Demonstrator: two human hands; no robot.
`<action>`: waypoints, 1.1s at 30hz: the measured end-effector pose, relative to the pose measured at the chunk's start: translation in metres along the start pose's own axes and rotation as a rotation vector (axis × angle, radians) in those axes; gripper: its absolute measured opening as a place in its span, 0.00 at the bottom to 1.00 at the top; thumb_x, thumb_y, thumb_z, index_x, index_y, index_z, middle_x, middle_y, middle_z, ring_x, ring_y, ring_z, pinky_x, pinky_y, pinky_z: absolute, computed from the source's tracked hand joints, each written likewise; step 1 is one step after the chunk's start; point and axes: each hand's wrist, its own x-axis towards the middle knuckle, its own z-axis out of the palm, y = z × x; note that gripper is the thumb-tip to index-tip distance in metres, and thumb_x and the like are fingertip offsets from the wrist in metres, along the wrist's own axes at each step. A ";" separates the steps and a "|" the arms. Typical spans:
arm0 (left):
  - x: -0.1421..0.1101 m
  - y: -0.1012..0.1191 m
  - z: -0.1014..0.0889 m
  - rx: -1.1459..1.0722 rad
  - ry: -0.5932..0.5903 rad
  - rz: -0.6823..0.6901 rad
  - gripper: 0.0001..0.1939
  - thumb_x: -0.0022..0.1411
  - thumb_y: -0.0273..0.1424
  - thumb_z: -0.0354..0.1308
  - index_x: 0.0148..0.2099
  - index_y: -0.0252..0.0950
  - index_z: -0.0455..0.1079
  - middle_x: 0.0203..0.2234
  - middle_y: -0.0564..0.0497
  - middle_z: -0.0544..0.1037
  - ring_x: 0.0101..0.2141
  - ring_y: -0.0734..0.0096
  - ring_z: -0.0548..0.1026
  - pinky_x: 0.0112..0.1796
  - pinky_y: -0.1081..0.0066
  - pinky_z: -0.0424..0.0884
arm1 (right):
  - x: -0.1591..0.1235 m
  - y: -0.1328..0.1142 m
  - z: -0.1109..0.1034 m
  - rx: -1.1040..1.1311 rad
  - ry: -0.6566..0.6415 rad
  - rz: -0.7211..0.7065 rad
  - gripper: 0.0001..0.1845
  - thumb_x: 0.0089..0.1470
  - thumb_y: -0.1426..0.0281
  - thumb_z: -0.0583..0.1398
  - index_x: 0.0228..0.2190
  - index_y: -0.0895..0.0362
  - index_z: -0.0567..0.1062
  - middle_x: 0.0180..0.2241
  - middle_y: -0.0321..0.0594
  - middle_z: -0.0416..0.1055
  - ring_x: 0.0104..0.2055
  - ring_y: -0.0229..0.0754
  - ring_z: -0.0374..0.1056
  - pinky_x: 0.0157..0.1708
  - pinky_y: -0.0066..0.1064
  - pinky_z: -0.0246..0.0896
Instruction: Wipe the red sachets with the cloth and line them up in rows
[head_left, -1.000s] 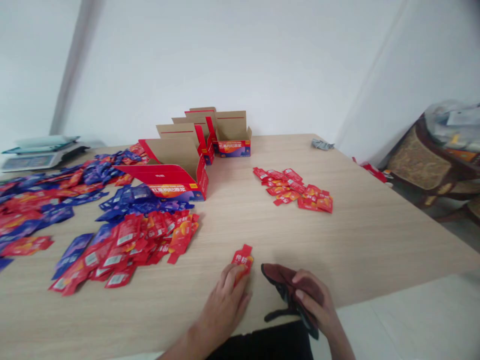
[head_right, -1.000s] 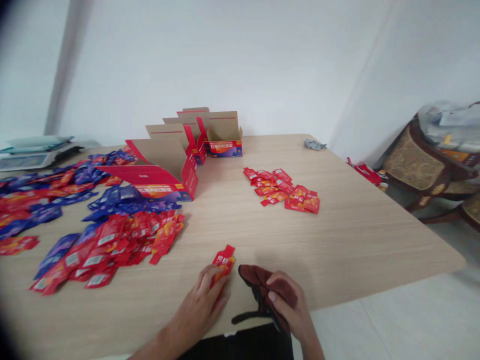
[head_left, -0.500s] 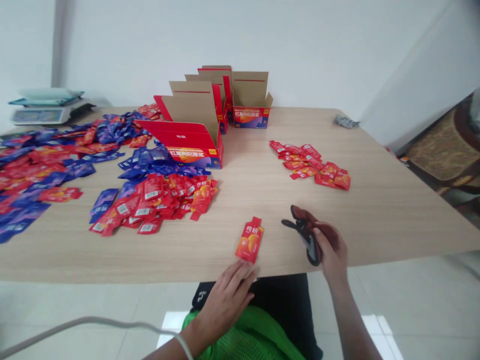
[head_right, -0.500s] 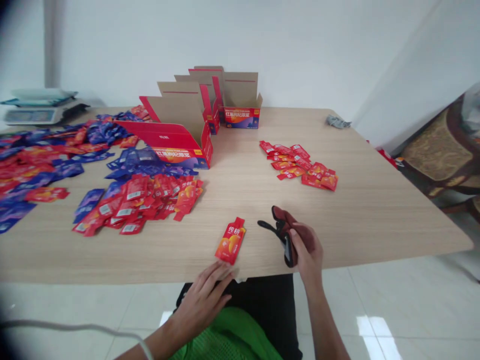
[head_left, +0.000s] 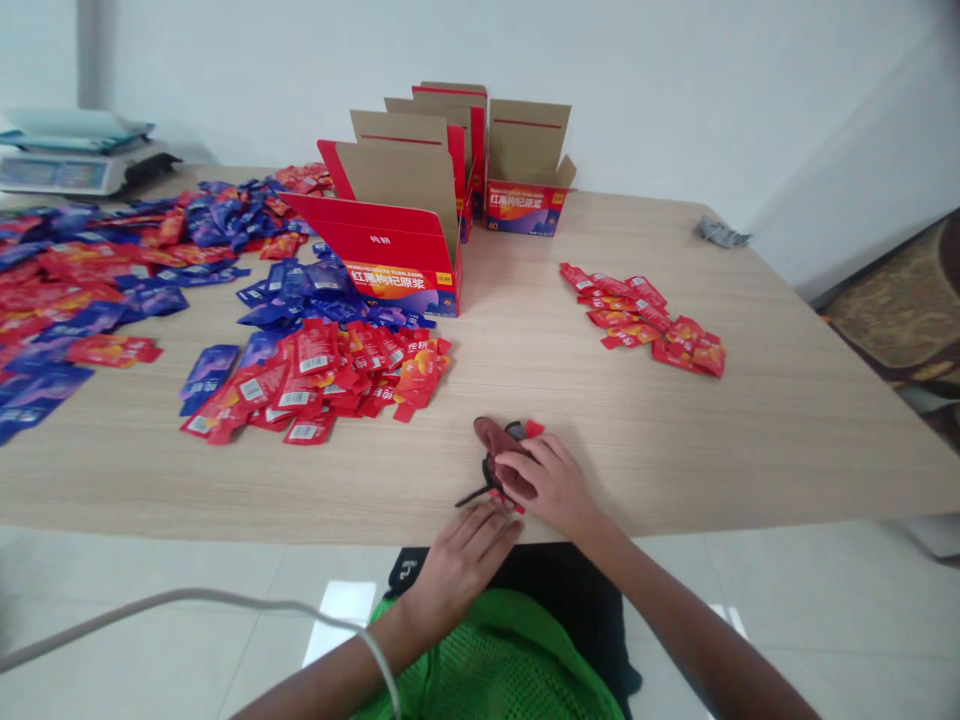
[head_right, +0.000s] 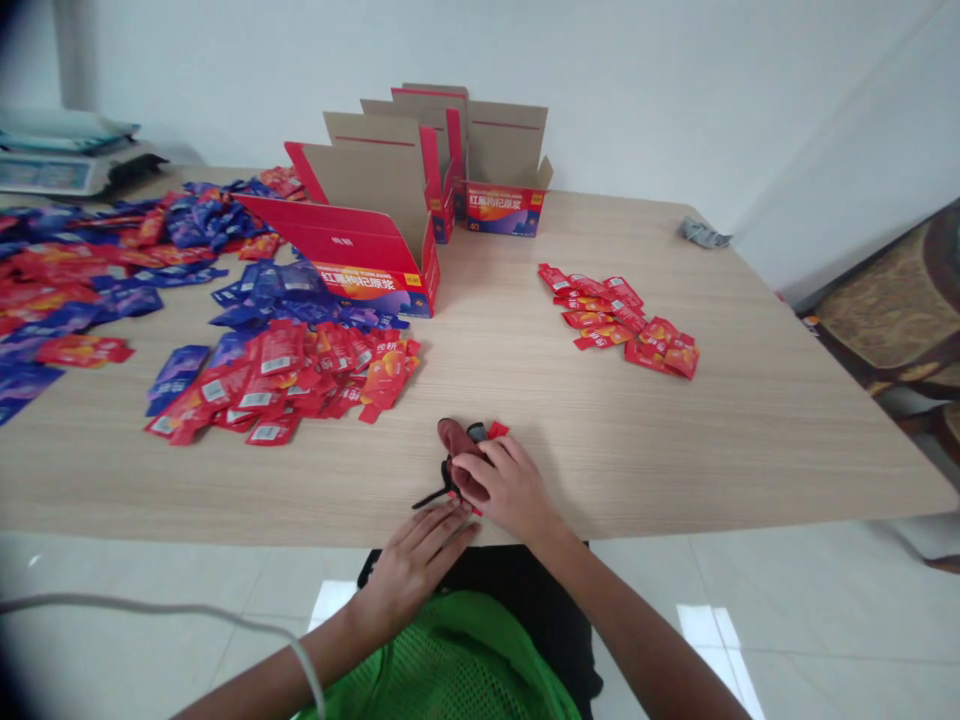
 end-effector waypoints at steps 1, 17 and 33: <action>0.000 -0.002 0.000 0.006 -0.002 0.015 0.21 0.78 0.24 0.47 0.67 0.34 0.69 0.62 0.44 0.77 0.63 0.57 0.73 0.62 0.56 0.71 | 0.002 0.009 0.000 -0.024 0.002 0.011 0.11 0.64 0.69 0.65 0.49 0.49 0.79 0.43 0.44 0.75 0.47 0.51 0.69 0.51 0.45 0.71; 0.008 -0.004 -0.004 -0.066 -0.030 -0.025 0.20 0.75 0.21 0.51 0.64 0.35 0.71 0.53 0.44 0.83 0.54 0.62 0.81 0.61 0.60 0.73 | 0.012 -0.007 -0.030 0.006 -0.035 -0.038 0.10 0.66 0.65 0.64 0.48 0.47 0.79 0.43 0.43 0.74 0.46 0.49 0.70 0.48 0.42 0.72; 0.008 -0.007 -0.004 -0.119 0.002 -0.023 0.19 0.76 0.23 0.52 0.65 0.33 0.70 0.60 0.45 0.80 0.60 0.64 0.77 0.64 0.61 0.70 | 0.055 0.072 -0.032 -0.239 0.192 0.157 0.10 0.67 0.66 0.62 0.49 0.51 0.79 0.44 0.46 0.75 0.48 0.52 0.67 0.50 0.44 0.68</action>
